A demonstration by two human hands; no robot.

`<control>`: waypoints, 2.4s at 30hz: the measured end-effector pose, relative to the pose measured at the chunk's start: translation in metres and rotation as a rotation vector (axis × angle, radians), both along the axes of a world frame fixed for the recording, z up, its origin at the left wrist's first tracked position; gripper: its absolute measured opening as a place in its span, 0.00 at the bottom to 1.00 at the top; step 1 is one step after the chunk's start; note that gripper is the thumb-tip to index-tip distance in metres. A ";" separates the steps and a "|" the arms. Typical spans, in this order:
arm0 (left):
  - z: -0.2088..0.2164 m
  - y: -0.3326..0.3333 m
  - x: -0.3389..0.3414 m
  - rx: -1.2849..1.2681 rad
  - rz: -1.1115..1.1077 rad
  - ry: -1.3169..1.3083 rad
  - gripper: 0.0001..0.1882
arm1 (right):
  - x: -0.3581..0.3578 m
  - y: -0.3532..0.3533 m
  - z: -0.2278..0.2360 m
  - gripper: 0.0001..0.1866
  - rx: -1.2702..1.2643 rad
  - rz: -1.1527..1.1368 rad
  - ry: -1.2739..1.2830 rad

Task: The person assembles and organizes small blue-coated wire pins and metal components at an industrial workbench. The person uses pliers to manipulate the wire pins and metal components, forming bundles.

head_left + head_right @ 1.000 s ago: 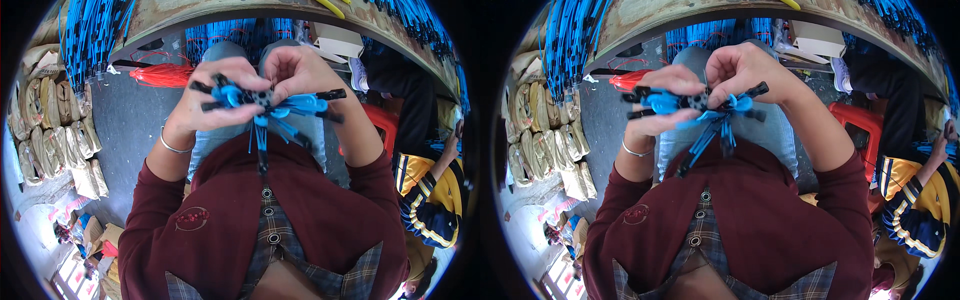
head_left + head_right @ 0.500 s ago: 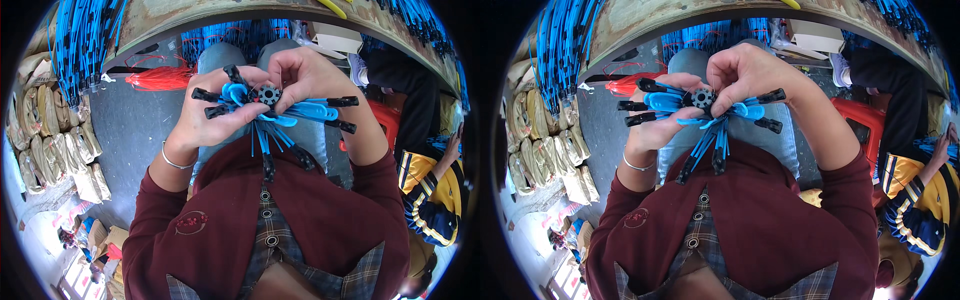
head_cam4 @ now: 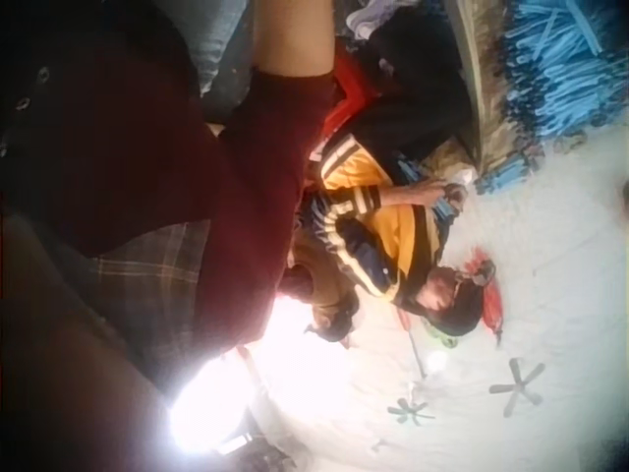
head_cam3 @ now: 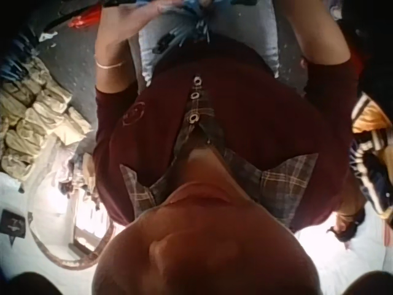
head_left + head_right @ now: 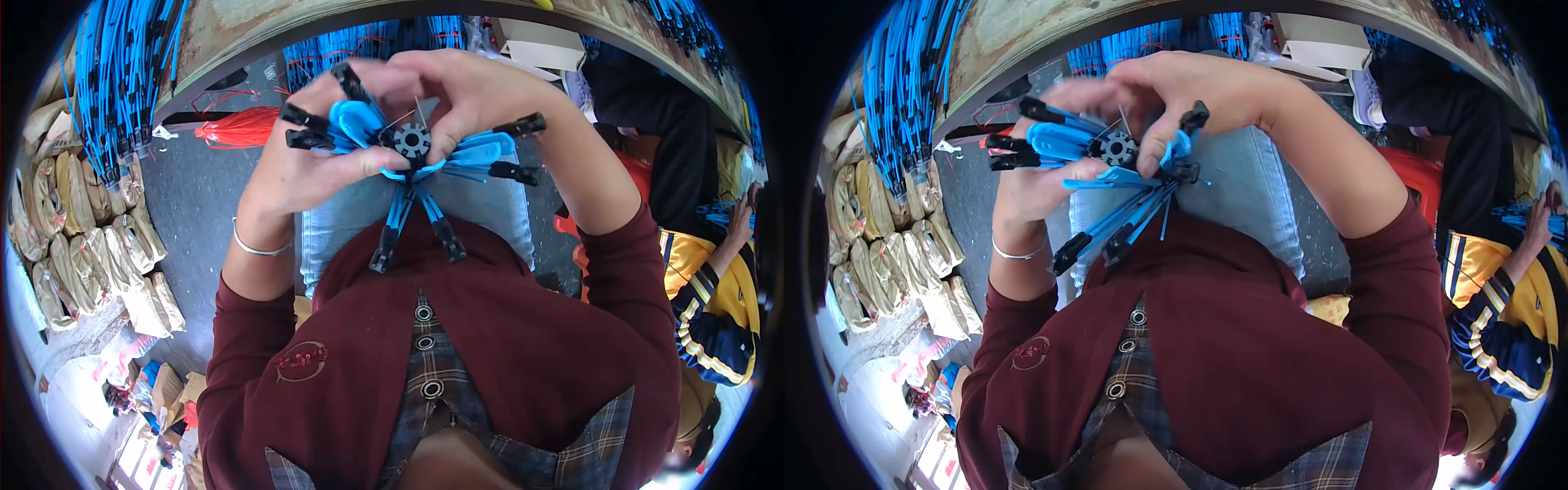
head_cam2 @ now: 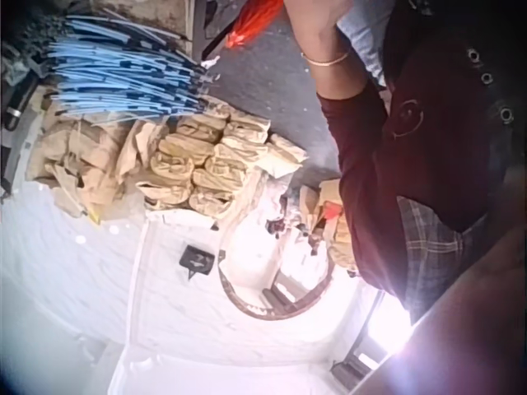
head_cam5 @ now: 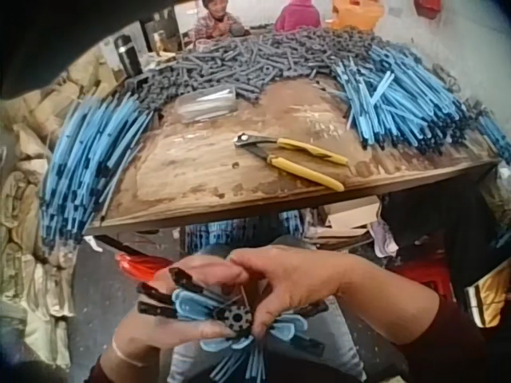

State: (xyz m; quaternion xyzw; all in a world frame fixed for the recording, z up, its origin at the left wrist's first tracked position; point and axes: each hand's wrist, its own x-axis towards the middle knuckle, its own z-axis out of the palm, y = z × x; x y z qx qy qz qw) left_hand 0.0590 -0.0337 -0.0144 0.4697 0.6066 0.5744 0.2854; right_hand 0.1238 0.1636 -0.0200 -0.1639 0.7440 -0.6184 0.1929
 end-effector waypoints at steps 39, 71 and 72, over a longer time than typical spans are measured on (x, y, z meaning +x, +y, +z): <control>-0.018 -0.027 0.031 -0.085 0.370 0.098 0.17 | 0.034 -0.043 0.000 0.31 0.306 -0.453 0.113; -0.004 -0.012 0.030 -0.055 0.423 0.770 0.18 | 0.034 -0.021 -0.011 0.20 0.142 -0.265 0.191; -0.003 -0.012 0.032 -0.046 0.420 0.718 0.18 | 0.034 -0.020 -0.011 0.20 0.115 -0.249 0.164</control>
